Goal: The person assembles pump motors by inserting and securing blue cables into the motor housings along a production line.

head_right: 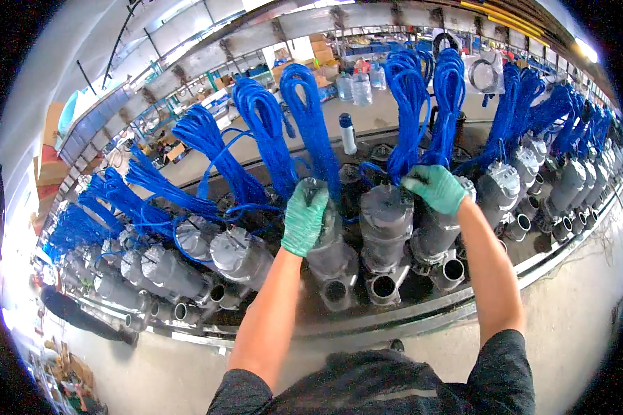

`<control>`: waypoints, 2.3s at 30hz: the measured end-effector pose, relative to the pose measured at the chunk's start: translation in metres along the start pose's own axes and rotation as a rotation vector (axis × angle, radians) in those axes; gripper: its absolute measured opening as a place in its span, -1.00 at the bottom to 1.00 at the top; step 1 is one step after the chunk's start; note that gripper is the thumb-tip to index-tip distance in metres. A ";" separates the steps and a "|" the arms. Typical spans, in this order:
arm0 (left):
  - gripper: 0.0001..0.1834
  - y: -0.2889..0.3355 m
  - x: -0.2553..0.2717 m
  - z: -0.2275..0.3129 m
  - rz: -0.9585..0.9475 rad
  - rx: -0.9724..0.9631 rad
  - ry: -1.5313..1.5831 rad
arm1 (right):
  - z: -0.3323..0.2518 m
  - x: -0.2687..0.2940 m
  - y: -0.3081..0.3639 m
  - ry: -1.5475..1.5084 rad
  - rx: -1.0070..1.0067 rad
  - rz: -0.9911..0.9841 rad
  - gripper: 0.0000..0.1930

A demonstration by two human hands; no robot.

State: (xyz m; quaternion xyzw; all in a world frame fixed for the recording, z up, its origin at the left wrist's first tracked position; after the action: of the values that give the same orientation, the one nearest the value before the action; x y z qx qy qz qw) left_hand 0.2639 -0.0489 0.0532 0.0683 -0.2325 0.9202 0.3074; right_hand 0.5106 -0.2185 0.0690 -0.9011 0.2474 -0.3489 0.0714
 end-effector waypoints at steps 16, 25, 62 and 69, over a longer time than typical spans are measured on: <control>-0.90 -0.002 0.002 -0.017 0.007 0.068 0.040 | -0.018 0.000 -0.003 0.113 0.079 -0.280 -0.56; -0.89 -0.001 0.001 -0.016 -0.003 0.086 0.071 | -0.027 -0.017 0.008 0.502 -0.143 0.192 -0.43; -0.87 0.001 0.000 -0.013 0.001 0.071 0.033 | -0.016 -0.029 0.017 0.286 0.089 0.566 -0.58; -0.87 0.000 -0.001 -0.014 -0.010 0.118 0.117 | -0.006 -0.008 0.005 0.099 0.064 -0.148 -0.55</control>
State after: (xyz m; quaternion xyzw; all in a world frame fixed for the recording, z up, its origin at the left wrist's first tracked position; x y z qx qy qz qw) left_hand 0.2650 -0.0434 0.0402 0.0336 -0.1594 0.9332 0.3203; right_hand 0.4993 -0.2185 0.0676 -0.8958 0.1721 -0.4050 0.0622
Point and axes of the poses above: each hand's wrist, its own y-axis away from the middle knuckle, its own x-axis out of the back of the hand, z = x × y, the point moved 7 cm from there along -y, towards the middle knuckle, and after that the axes turned 14 degrees about -y, right-handed, at the moved point
